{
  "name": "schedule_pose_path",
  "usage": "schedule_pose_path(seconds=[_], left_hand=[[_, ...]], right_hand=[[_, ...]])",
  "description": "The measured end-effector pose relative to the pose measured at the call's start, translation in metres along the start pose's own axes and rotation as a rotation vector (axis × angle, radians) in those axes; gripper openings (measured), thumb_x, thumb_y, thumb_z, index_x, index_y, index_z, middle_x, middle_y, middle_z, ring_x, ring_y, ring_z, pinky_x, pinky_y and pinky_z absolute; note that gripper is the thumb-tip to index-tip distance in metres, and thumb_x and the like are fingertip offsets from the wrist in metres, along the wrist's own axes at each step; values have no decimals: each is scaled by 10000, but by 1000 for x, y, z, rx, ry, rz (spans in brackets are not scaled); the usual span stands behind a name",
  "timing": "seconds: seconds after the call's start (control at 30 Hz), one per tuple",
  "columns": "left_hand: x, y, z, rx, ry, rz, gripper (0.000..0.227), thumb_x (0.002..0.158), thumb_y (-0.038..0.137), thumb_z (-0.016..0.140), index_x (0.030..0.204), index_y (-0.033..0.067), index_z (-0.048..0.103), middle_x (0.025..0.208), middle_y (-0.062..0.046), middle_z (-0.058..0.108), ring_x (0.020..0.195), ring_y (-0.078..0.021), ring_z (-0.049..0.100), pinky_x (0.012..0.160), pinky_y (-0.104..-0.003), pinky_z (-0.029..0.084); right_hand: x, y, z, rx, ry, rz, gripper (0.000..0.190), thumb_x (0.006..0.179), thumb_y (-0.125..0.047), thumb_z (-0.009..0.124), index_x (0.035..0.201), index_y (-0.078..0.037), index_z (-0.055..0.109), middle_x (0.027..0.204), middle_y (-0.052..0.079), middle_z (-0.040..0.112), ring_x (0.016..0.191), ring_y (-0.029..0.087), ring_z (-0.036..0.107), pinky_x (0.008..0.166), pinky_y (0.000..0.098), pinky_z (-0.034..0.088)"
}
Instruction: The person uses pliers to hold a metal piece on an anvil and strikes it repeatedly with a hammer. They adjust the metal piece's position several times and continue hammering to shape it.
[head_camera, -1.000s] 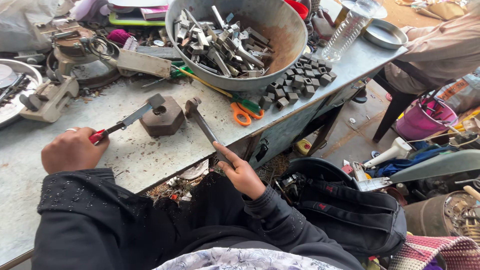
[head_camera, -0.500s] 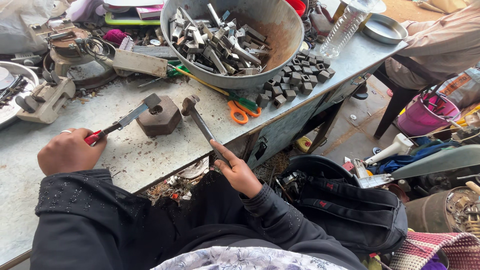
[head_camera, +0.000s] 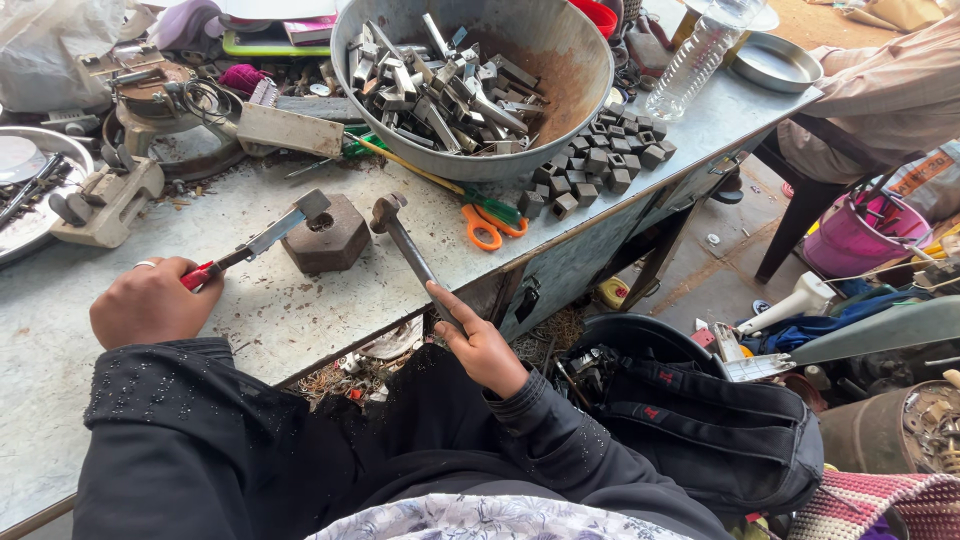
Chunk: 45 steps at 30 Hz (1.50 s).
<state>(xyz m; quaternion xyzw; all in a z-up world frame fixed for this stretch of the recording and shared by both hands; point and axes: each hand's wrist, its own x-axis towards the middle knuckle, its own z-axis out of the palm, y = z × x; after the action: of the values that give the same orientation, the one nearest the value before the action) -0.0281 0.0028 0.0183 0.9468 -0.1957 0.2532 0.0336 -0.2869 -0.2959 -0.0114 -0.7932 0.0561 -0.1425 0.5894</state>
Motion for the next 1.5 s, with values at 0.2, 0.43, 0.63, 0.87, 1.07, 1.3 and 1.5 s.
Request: schedule_pose_path(seconds=[0.2,0.43,0.63,0.87,1.07,1.3,1.5], left_hand=[[0,1,0,-4,0,-11,339,969,596,729,944,267,807,789,18,716,794,-197,707,655,-350,521],[-1,2,0,-16,3,-20,335,954,590,735,939,263,805,839,18,717,800,-211,709,653,-360,528],[0,3,-3,-14,0,-22,344,954,594,736,940,257,805,804,21,716,801,-211,711,659,-359,532],[-1,4,-4,-31,-2,-14,334,965,561,738,934,235,805,832,24,727,783,-215,712,657,-363,530],[0,-11,22,-218,104,39,223,896,414,775,876,192,786,838,-59,691,768,-305,677,666,-457,513],[10,-11,41,-344,172,32,322,849,395,761,679,130,698,745,-115,661,739,-346,658,622,-506,496],[7,0,7,-255,27,-39,271,824,421,767,791,155,730,776,-43,684,738,-245,688,667,-418,544]], right_hand=[[0,-2,0,10,-1,13,559,1044,-152,566,1579,-198,410,1552,144,536,1406,218,519,1121,340,424],[-1,-2,0,-7,11,24,565,1036,-153,571,1576,-208,414,1505,143,585,1350,218,572,1102,336,442],[-2,-4,0,-13,15,0,564,1037,-146,570,1576,-202,413,1502,153,584,1350,215,570,1102,335,442],[0,-3,2,40,19,65,561,1028,-146,559,1566,-210,417,1520,128,568,1267,207,614,1059,328,499],[-1,17,3,14,51,-128,563,1018,-62,572,1561,-87,427,1559,152,526,1418,195,484,1148,319,384],[6,34,7,-24,38,-327,581,1038,-10,571,1592,-27,400,1582,129,500,1400,176,489,1149,294,373],[0,14,4,162,17,143,648,1008,-56,556,1622,-212,416,710,-61,428,530,14,342,434,183,284]])
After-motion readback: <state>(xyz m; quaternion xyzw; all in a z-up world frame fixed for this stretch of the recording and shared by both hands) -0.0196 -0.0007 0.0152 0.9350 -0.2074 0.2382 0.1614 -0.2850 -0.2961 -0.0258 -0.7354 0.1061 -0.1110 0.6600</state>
